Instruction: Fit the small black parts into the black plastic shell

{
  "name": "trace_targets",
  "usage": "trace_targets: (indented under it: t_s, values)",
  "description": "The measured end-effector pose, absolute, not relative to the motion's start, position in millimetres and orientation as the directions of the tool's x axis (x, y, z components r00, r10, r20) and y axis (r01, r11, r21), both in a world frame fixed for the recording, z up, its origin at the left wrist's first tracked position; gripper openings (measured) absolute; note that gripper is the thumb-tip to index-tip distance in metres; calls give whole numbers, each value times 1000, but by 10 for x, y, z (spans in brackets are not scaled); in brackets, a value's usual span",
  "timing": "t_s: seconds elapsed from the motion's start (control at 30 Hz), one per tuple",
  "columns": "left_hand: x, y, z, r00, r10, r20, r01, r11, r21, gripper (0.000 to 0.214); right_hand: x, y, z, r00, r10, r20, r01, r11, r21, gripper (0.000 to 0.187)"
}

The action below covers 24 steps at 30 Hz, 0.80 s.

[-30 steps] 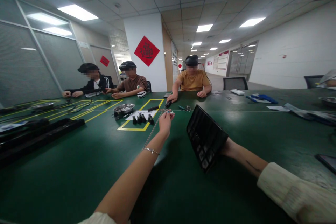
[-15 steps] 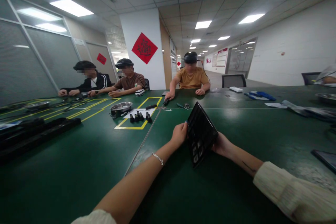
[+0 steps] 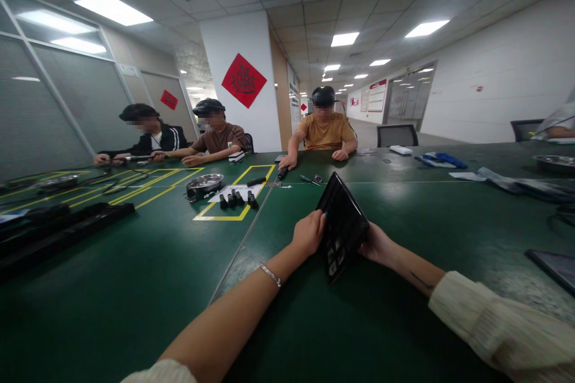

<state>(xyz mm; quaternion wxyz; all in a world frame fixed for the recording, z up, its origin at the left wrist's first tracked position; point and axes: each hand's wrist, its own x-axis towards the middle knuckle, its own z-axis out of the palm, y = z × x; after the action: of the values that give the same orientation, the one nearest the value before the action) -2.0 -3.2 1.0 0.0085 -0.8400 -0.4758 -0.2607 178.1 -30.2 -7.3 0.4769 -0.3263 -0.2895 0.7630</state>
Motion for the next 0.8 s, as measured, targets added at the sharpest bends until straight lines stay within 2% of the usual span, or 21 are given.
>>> trace_targets:
  t_s: [0.17, 0.37, 0.53, 0.8]
  values:
    - [-6, -80, 43, 394, 788, 473, 821, -533, 204, 34, 1756, -305, -48, -270, 913, -305, -574, -407, -711, 36]
    - [-28, -111, 82, 419, 820, 390, 834, -518, 192, 32, 1752, -286, -58, -285, 900, -330, -550, -435, -713, 34]
    - [-16, -124, 74, 405, 826, 392, 840, -505, 197, 33, 1768, -271, -92, -338, 900, -274, -518, -421, -745, 34]
    - [-25, -135, 84, 416, 816, 401, 818, -528, 227, 30, 1773, -255, -119, -332, 911, -244, -542, -396, -742, 29]
